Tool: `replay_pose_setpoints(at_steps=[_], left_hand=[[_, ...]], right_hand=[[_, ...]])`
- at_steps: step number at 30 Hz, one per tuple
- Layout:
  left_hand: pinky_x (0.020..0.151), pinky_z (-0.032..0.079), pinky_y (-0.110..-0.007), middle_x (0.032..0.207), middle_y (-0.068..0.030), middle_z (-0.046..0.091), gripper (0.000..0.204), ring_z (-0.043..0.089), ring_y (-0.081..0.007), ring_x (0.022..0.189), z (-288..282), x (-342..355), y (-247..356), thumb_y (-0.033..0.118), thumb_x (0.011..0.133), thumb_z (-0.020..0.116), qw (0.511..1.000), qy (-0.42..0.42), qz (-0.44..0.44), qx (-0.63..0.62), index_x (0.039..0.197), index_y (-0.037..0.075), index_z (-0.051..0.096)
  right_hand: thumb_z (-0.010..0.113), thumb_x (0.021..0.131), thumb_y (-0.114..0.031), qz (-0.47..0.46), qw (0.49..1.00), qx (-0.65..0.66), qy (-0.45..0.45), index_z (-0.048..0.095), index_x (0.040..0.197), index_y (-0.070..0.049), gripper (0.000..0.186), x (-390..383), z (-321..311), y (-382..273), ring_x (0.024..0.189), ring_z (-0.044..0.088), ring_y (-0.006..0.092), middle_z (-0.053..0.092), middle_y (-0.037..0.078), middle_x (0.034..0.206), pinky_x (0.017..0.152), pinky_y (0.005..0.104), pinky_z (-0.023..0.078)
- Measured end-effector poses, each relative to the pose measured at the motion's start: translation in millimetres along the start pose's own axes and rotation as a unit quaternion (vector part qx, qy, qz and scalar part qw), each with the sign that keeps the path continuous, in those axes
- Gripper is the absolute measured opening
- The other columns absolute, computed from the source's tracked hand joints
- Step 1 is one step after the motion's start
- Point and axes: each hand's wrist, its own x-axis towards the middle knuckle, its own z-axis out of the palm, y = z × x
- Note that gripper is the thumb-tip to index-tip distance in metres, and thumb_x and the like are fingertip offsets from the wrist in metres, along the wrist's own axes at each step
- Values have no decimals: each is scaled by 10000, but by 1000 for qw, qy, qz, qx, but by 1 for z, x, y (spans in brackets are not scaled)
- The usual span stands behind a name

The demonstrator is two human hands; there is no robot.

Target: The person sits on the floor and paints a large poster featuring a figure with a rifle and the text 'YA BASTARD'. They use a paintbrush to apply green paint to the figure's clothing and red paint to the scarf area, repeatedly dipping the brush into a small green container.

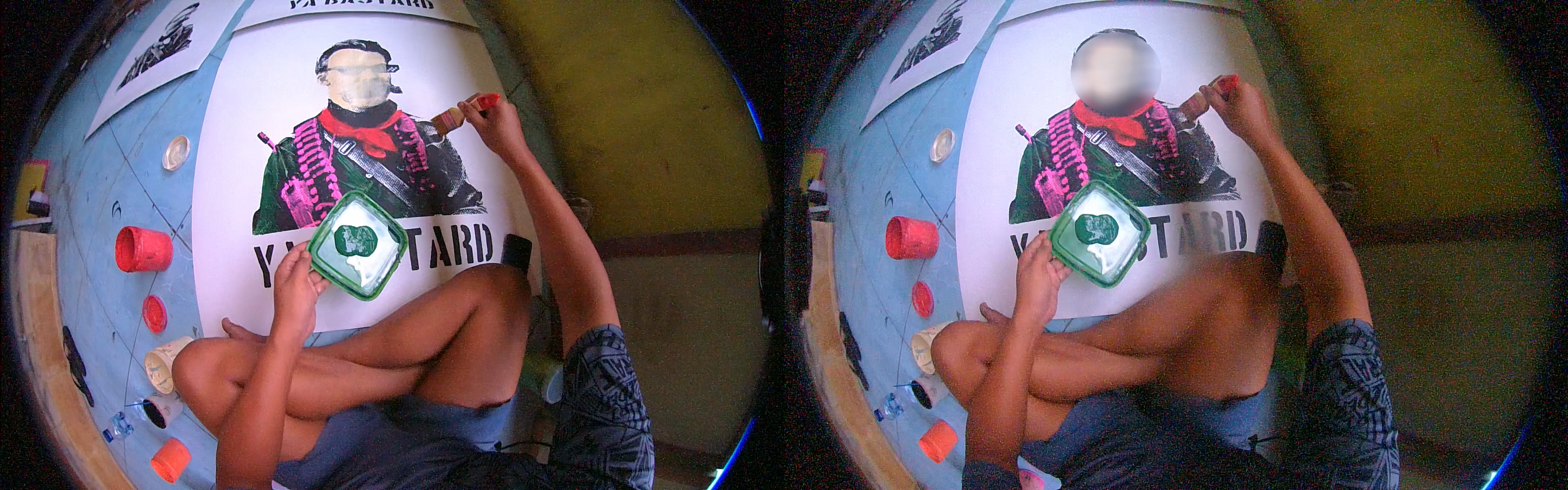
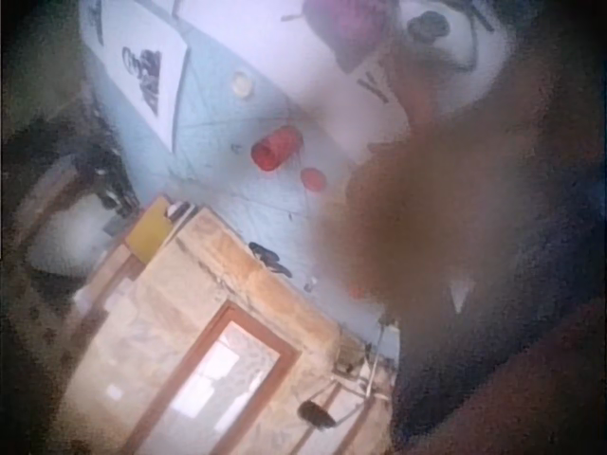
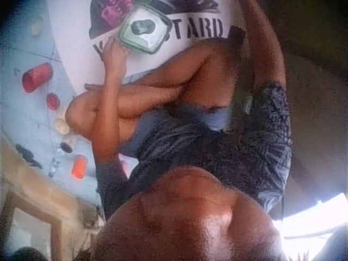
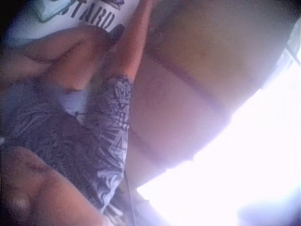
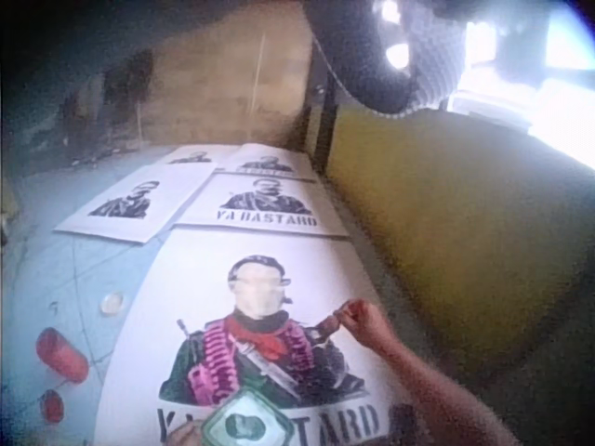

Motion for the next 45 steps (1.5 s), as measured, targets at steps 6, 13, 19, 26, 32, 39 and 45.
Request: replay_pose_setpoints(at_steps=[6,13,19,26,32,39,45], left_hand=[[766,523,-308,1060,-92,621,271,642,-165,889,-3,2,-2,168,1004,384,1000,-10,-6,4,1198,18,499],[776,522,-317,1050,-87,626,268,642,-169,884,1,-1,0,166,1001,380,1000,-10,-12,-11,1194,25,502],[789,525,-337,1061,-93,623,270,642,-180,895,3,-2,2,172,993,386,1000,-13,-13,1,1193,25,492],[804,522,-345,1074,-104,620,273,640,-190,919,2,-3,2,167,995,381,1000,-19,-15,-4,1200,22,486],[824,517,-351,1101,-118,618,283,638,-199,940,-5,0,-2,164,996,378,1000,-14,-22,-1,1212,15,484],[837,516,-355,1110,-121,615,287,637,-199,957,3,-3,0,162,998,376,1000,-12,-20,-13,1216,11,485],[840,514,-362,1114,-121,610,289,635,-206,957,5,-4,2,173,1002,376,999,-33,-23,-6,1218,15,484]], right_hand=[[654,872,-281,1,1000,-16,-26,651,819,-14,272,11,12,6,616,595,161,642,117,686,576,351,458],[645,858,-352,3,999,-30,-25,648,780,-46,316,23,24,12,629,645,300,646,157,693,602,404,485],[651,855,-359,-4,998,-52,-35,661,799,-56,309,33,27,17,643,649,310,660,155,724,615,404,495],[672,850,-282,-54,991,-48,-110,675,870,-32,251,51,25,23,648,623,196,673,125,745,612,362,487],[690,832,-270,-71,982,-20,-175,678,871,-21,252,65,23,2,641,628,206,677,126,750,610,359,495],[714,815,-291,-51,980,-80,-174,687,877,-27,273,71,24,-8,613,627,223,666,133,718,587,377,496],[711,817,-322,-75,984,-50,-156,689,876,-30,299,79,33,11,609,622,224,664,137,715,588,383,491]])
